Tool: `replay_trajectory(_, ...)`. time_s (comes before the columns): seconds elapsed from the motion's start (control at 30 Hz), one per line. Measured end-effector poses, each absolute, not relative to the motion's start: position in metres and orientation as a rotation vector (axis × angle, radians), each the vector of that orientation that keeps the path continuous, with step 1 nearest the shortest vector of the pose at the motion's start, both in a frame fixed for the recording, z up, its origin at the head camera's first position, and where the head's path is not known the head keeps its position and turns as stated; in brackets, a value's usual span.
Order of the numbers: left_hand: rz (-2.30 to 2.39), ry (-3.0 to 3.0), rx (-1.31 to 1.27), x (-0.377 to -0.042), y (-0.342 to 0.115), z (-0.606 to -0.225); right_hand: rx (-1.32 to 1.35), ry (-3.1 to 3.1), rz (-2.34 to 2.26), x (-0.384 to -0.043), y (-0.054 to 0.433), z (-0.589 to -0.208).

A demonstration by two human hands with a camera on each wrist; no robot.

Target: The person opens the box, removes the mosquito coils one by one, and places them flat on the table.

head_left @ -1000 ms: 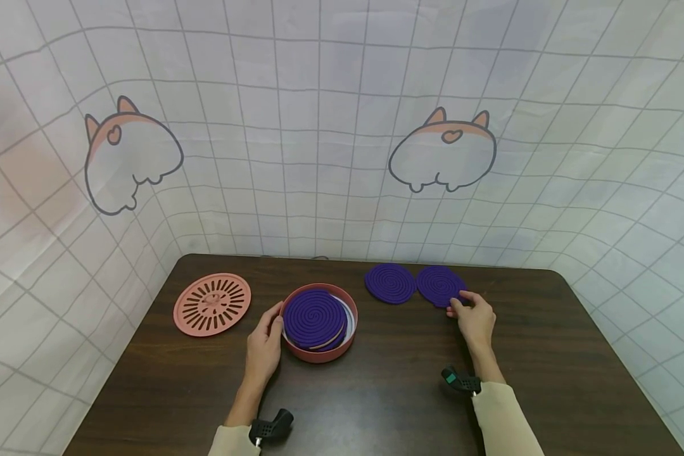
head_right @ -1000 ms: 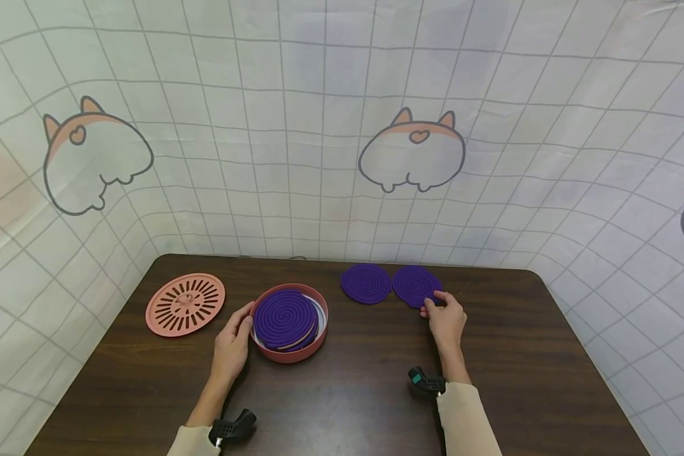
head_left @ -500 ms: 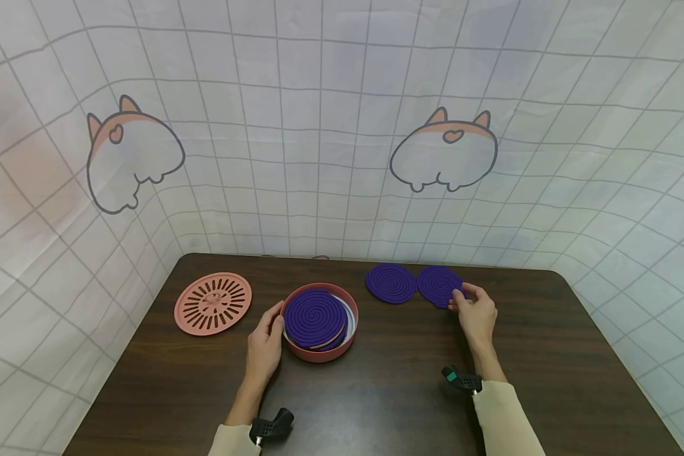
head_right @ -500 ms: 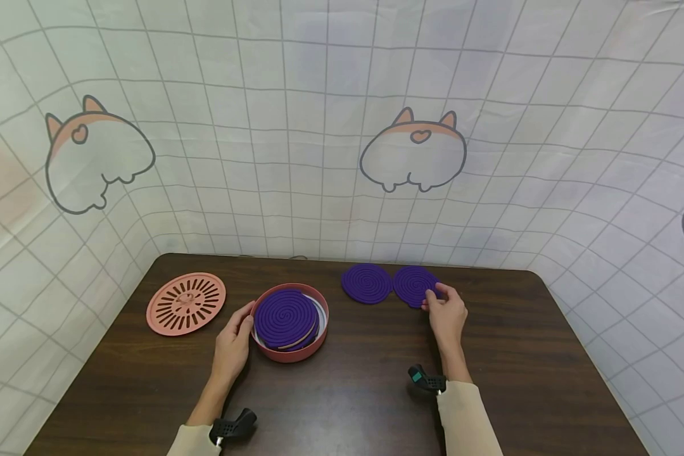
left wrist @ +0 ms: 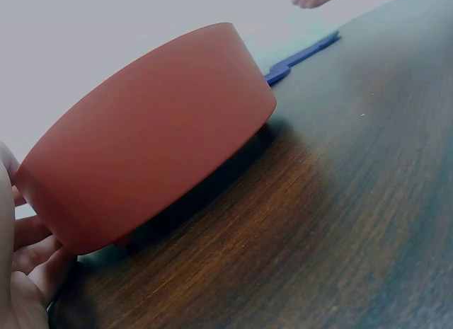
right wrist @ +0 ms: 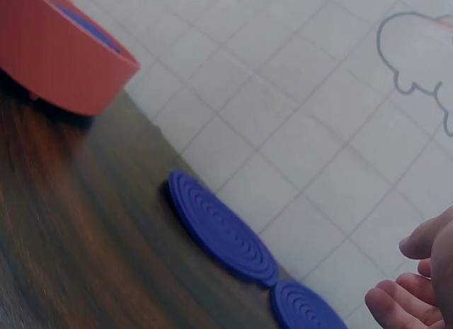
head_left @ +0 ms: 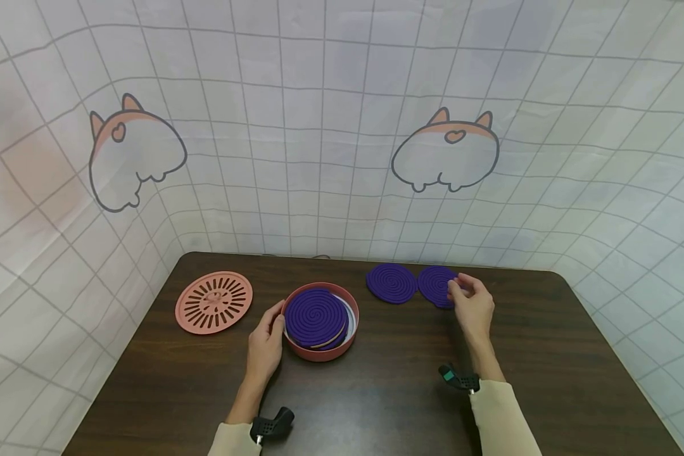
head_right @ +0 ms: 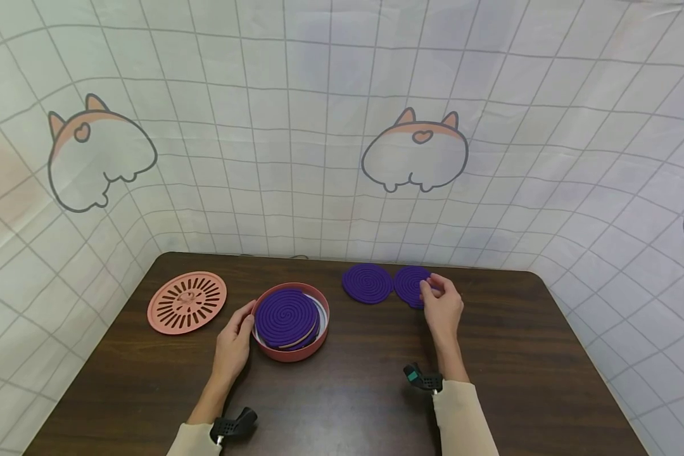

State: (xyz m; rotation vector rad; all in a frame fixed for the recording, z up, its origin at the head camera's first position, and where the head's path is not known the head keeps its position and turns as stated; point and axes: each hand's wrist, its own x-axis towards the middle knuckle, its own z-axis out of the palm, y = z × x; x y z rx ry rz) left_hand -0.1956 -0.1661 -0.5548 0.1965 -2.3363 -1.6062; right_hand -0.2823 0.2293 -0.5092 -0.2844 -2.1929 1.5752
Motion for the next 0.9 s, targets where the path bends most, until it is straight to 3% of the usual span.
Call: replay_trajectory(0.9,-1.630,-2.349,0.198,-0.194,-0.166,-0.551,-0.121,-2.237,1.589,-0.260,0.184,-0.475)
